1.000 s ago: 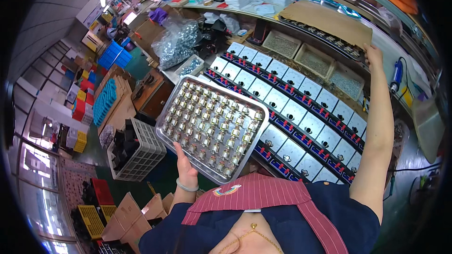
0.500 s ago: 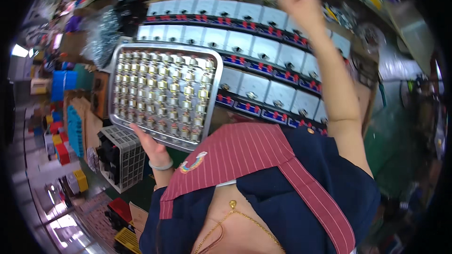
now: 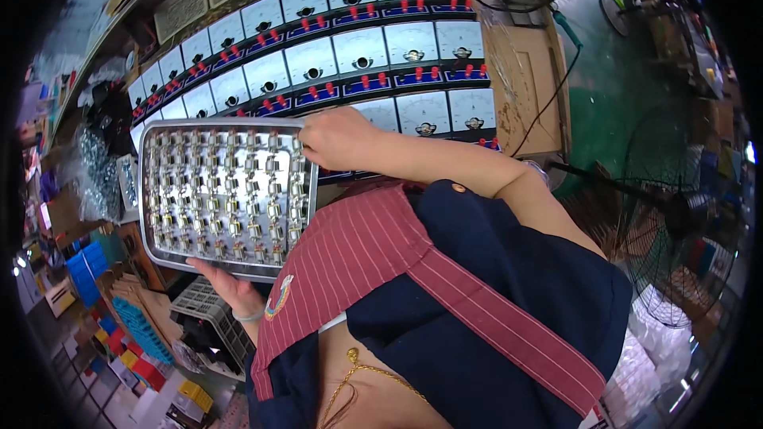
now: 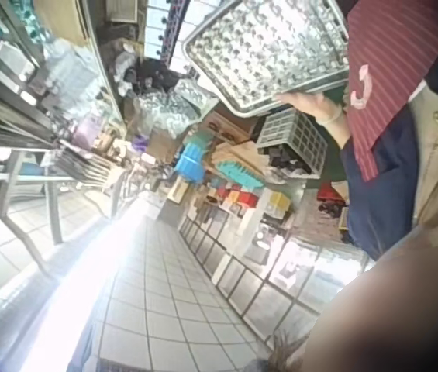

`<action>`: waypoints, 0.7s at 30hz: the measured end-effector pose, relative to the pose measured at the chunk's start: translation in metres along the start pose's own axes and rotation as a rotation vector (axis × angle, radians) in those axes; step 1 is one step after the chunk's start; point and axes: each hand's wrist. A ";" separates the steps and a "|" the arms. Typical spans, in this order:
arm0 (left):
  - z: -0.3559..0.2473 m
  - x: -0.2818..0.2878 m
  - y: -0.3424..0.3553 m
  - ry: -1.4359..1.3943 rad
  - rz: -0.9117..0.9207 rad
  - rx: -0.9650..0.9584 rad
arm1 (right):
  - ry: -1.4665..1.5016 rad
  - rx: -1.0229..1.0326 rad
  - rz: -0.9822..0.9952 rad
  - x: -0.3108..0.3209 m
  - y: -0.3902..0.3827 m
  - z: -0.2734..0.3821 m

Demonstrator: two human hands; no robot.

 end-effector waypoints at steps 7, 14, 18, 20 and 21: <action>0.015 0.016 -0.008 0.102 0.045 -0.060 | 0.828 -0.412 -0.105 -0.003 -0.005 -0.078; 0.013 0.025 -0.007 0.044 -0.078 0.087 | 0.625 -0.791 0.017 0.014 0.012 -0.201; 0.014 0.025 -0.006 0.064 -0.057 0.079 | 0.589 -0.860 0.077 0.004 0.010 -0.200; 0.012 0.028 -0.003 0.056 -0.028 0.071 | 0.441 -0.848 0.030 0.002 0.007 -0.190; 0.011 0.028 -0.003 0.054 -0.033 0.069 | 0.442 -0.845 0.035 0.001 0.008 -0.184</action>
Point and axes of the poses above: each hand's wrist, its own y-axis towards the middle knuckle, its own x-axis out of the back of the hand, z = x × y
